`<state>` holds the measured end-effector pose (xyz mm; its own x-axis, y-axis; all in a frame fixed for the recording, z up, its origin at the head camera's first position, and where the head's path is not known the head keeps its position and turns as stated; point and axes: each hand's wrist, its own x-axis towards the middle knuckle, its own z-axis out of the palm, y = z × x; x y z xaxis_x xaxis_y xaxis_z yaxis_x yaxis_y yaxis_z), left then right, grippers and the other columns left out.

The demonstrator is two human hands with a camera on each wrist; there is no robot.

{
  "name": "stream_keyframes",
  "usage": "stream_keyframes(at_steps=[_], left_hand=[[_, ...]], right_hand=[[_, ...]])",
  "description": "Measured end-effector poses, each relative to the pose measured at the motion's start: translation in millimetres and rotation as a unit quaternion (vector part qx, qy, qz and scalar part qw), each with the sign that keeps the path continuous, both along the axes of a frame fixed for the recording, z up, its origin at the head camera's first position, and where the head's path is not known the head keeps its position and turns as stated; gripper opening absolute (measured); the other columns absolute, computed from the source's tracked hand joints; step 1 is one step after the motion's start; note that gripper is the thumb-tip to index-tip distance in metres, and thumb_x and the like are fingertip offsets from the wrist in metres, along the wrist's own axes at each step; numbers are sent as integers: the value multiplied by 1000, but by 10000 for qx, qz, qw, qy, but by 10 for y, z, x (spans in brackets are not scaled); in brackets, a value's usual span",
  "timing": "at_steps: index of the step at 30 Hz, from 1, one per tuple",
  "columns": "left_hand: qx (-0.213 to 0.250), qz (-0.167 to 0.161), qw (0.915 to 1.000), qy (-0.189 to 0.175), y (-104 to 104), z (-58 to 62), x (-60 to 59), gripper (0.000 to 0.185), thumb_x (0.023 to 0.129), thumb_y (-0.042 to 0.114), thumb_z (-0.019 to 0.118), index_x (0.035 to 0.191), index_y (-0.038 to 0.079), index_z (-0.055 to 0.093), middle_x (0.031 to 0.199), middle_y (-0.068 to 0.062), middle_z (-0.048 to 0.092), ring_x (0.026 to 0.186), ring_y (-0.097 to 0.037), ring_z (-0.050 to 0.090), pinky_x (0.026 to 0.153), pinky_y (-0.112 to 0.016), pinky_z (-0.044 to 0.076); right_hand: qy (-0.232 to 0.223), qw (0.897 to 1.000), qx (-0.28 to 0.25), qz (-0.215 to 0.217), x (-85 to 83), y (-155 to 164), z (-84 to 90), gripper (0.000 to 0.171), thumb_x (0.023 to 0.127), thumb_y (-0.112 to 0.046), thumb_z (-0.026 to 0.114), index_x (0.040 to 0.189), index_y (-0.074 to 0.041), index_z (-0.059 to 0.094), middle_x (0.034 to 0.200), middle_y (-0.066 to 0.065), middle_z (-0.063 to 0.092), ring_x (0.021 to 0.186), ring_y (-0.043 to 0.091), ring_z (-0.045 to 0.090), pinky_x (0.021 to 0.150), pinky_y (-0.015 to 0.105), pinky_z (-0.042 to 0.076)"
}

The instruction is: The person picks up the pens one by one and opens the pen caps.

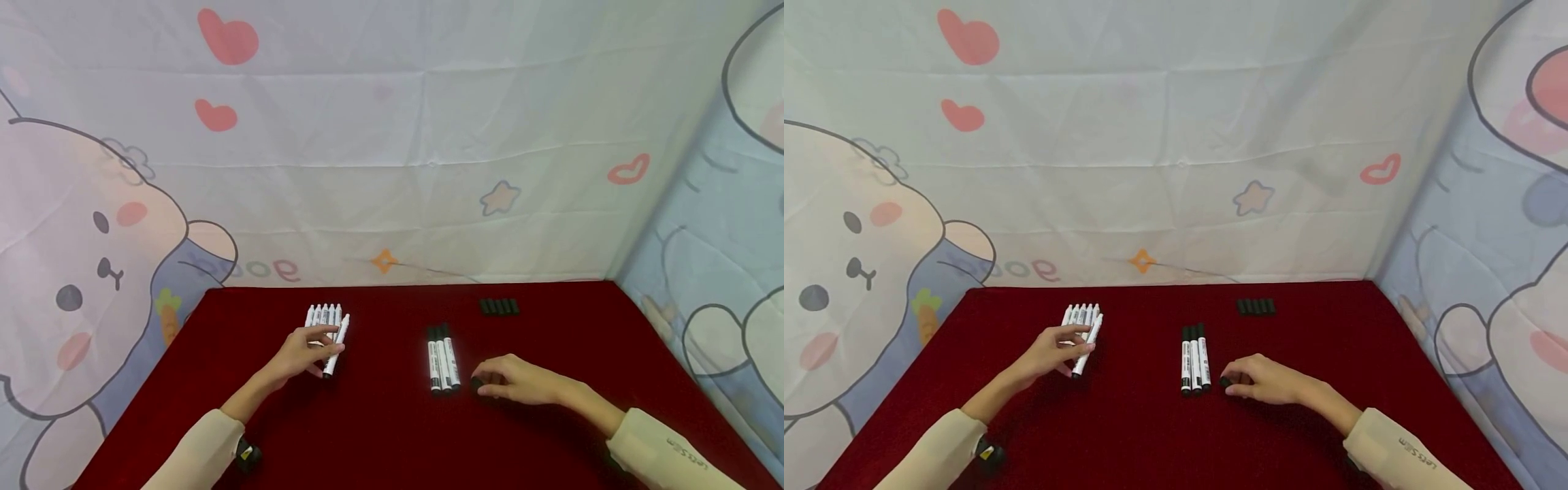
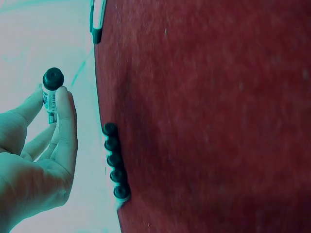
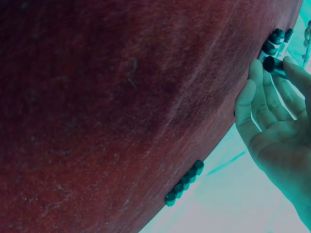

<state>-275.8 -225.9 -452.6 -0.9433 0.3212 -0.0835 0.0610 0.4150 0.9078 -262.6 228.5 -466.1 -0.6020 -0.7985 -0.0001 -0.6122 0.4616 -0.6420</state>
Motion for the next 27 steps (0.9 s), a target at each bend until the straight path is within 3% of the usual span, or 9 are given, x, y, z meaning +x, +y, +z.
stream_keyframes(at_steps=[15, 23, 27], left_hand=[[-80, 316, 9995, -3, -363, -4, -129, 61, 100, 24, 68, 148, -6, 45, 118, -24, 66, 89, -16, 68, 67, -36, 64], [-207, 559, 9982, 114, -503, -41, -267, 62, 99, 25, 70, 147, -5, 46, 110, -25, 67, 74, -18, 63, 63, -35, 63], [-252, 713, 9970, 152, -560, -71, -322, 62, 99, 27, 70, 147, -5, 46, 109, -23, 66, 75, -17, 64, 64, -36, 63]], right_hand=[[-30, 10000, -22, -32, 29, 13, -22, 35, 104, -28, 60, 125, 1, 65, 114, 10, 72, 85, 2, 67, 77, 20, 58], [-139, 9999, -40, -8, 26, 12, -37, 37, 104, -27, 60, 126, 2, 64, 118, 14, 71, 87, 2, 68, 79, 20, 58], [-105, 9999, -3, 35, 13, 19, -39, 36, 104, -26, 60, 126, 2, 64, 119, 15, 71, 86, 1, 67, 78, 19, 58]])
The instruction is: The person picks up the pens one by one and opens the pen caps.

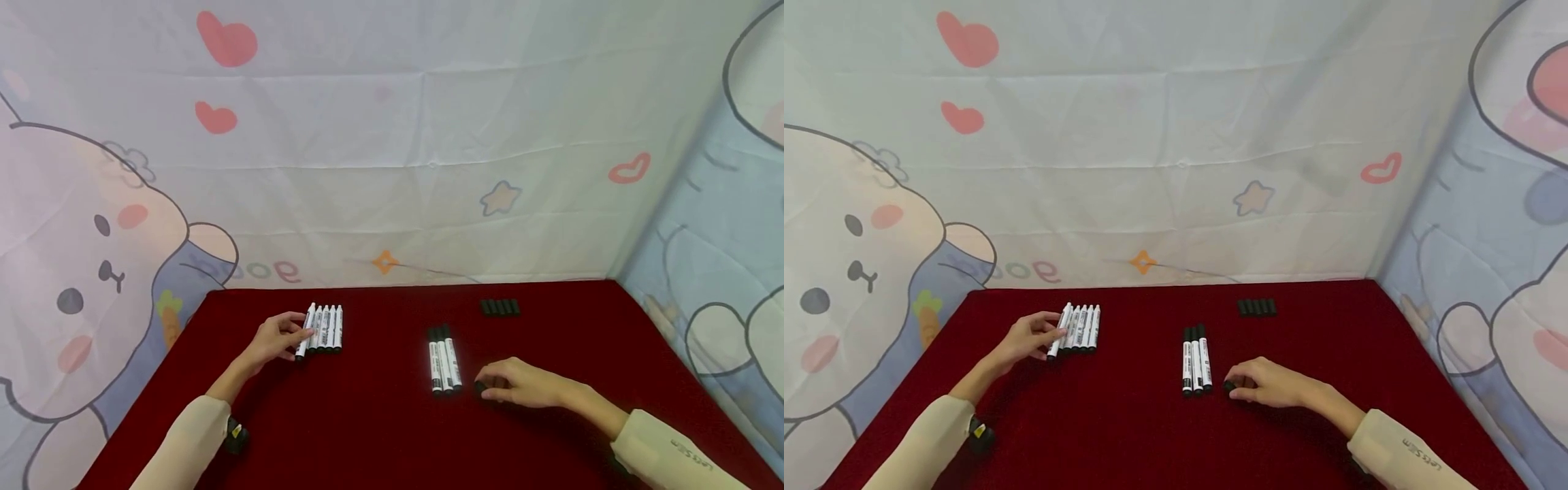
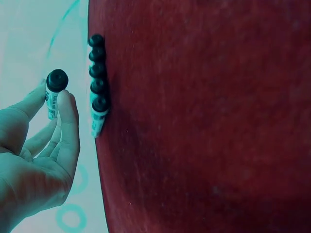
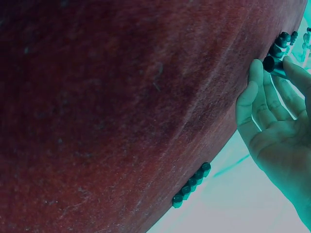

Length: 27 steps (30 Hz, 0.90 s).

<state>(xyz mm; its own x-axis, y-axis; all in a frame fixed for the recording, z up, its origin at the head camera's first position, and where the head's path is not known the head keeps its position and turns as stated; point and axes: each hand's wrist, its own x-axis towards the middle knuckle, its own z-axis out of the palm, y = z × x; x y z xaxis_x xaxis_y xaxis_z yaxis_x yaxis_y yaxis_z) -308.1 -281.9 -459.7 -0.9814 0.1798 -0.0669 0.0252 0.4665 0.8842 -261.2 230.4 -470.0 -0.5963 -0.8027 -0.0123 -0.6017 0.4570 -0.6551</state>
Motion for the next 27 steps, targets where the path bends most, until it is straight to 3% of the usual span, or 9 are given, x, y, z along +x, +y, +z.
stream_keyframes(at_steps=[12, 27], left_hand=[[-356, 447, 9983, 86, -97, -66, -163, 57, 99, 23, 70, 144, -7, 49, 107, -25, 66, 70, -15, 67, 64, -37, 64], [-676, 673, 9954, -104, -91, -179, -304, 56, 98, 20, 70, 141, -10, 50, 107, -26, 66, 70, -15, 65, 62, -36, 64]], right_hand=[[187, 9998, -47, 34, -13, 2, 25, 36, 104, -27, 60, 125, 1, 65, 118, 14, 72, 84, 0, 65, 79, 21, 58], [116, 9999, -20, -6, 6, 9, 21, 37, 104, -29, 60, 126, 0, 65, 119, 13, 72, 90, 0, 65, 81, 21, 58]])
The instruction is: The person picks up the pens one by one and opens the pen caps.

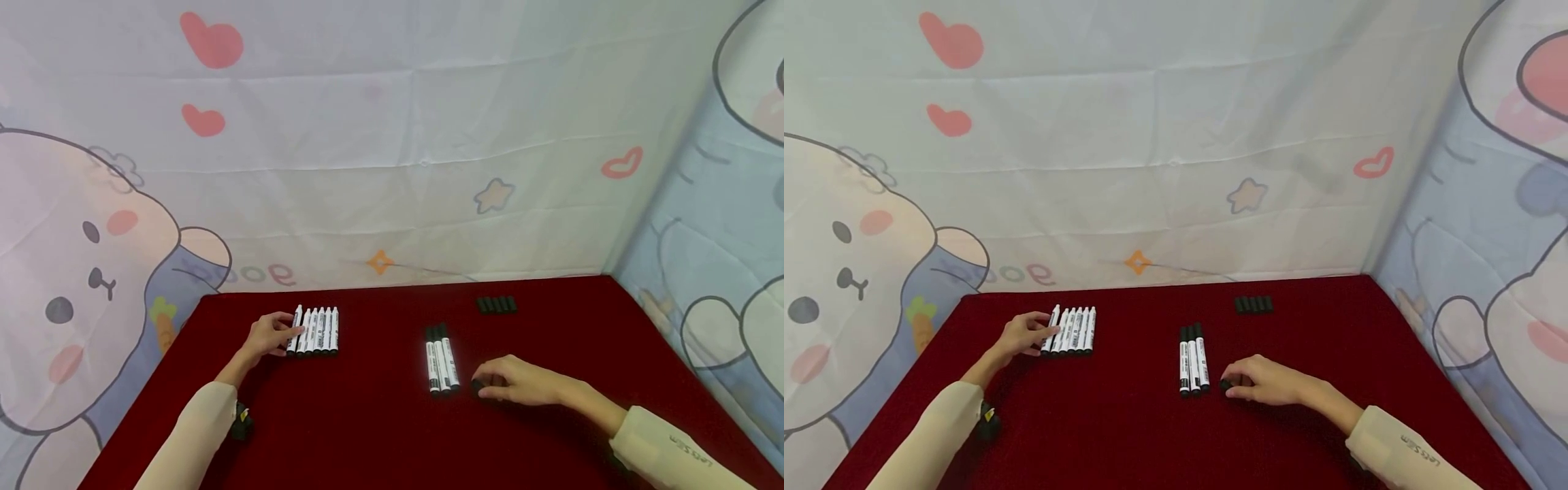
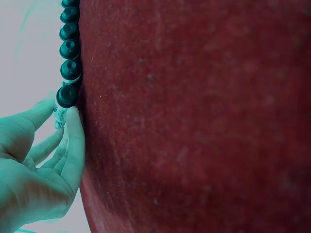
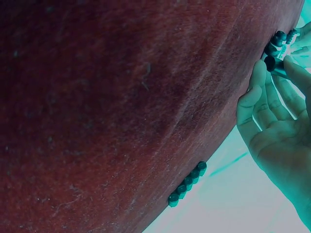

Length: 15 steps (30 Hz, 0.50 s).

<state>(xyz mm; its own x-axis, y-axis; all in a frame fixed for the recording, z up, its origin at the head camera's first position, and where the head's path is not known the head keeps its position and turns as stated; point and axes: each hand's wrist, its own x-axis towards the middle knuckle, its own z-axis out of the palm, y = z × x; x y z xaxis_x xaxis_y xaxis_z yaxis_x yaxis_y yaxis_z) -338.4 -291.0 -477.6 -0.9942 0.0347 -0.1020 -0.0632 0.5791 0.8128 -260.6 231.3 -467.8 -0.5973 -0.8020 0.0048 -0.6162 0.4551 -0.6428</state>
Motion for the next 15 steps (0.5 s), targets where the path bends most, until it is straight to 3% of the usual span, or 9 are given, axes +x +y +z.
stream_keyframes(at_steps=[11, 15], left_hand=[[-188, 17, 9998, -42, 23, 1, -6, 56, 97, 23, 72, 138, -11, 53, 107, -24, 66, 73, -15, 64, 65, -37, 64], [-207, 6, 9998, 37, 27, 0, -12, 54, 97, 23, 71, 136, -11, 55, 103, -23, 67, 70, -15, 63, 64, -35, 63]], right_hand=[[111, 9999, 77, -84, -7, -16, -1, 36, 104, -32, 60, 125, -3, 67, 120, 10, 72, 97, 2, 66, 83, 22, 58], [12, 9999, 48, -89, -9, -11, 6, 36, 104, -30, 60, 126, -1, 66, 120, 12, 72, 92, 3, 67, 81, 21, 58]])
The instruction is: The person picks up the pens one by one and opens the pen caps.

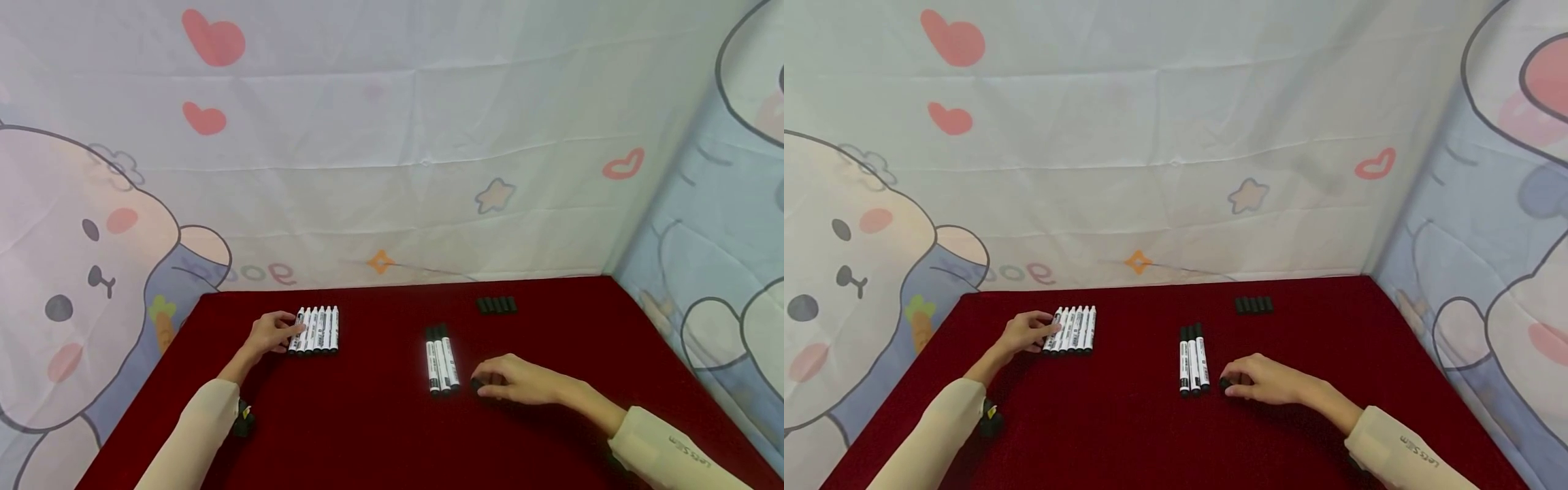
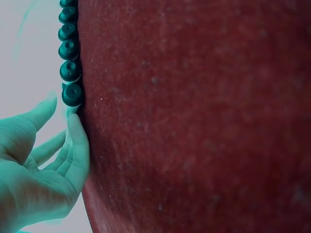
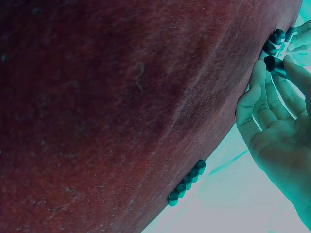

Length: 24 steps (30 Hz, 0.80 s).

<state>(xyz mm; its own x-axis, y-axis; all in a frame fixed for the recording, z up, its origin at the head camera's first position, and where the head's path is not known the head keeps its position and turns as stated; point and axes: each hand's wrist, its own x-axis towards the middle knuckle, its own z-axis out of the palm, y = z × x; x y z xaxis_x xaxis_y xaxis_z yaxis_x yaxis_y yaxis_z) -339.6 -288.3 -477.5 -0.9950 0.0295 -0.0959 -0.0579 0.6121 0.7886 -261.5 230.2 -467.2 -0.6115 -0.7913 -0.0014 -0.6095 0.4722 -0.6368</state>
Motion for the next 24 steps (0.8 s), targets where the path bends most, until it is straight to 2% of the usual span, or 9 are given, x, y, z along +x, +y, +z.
stream_keyframes(at_steps=[5, 14, 24], left_hand=[[34, -61, 9997, 240, -8, 24, 23, 51, 99, 21, 70, 135, -11, 55, 103, -25, 68, 69, -16, 64, 64, -35, 63], [-248, -164, 9977, 614, 5, 127, 45, 48, 98, 21, 70, 134, -10, 58, 101, -26, 70, 75, -22, 68, 64, -33, 61], [-460, -556, 9924, 1001, 231, 209, 126, 47, 97, 20, 72, 131, -10, 61, 98, -25, 73, 76, -30, 68, 63, -30, 54]], right_hand=[[-211, 9998, -70, -23, 7, 10, 10, 37, 104, -26, 60, 127, 2, 64, 119, 15, 71, 84, 3, 67, 75, 20, 58], [39, 10000, 20, -74, -32, 44, 2, 36, 104, -28, 61, 126, 0, 66, 117, 10, 72, 89, 1, 65, 77, 20, 58], [-316, 9992, -197, -164, -109, 93, -18, 34, 104, -26, 61, 125, 1, 65, 110, 8, 72, 78, 3, 67, 71, 22, 59]])
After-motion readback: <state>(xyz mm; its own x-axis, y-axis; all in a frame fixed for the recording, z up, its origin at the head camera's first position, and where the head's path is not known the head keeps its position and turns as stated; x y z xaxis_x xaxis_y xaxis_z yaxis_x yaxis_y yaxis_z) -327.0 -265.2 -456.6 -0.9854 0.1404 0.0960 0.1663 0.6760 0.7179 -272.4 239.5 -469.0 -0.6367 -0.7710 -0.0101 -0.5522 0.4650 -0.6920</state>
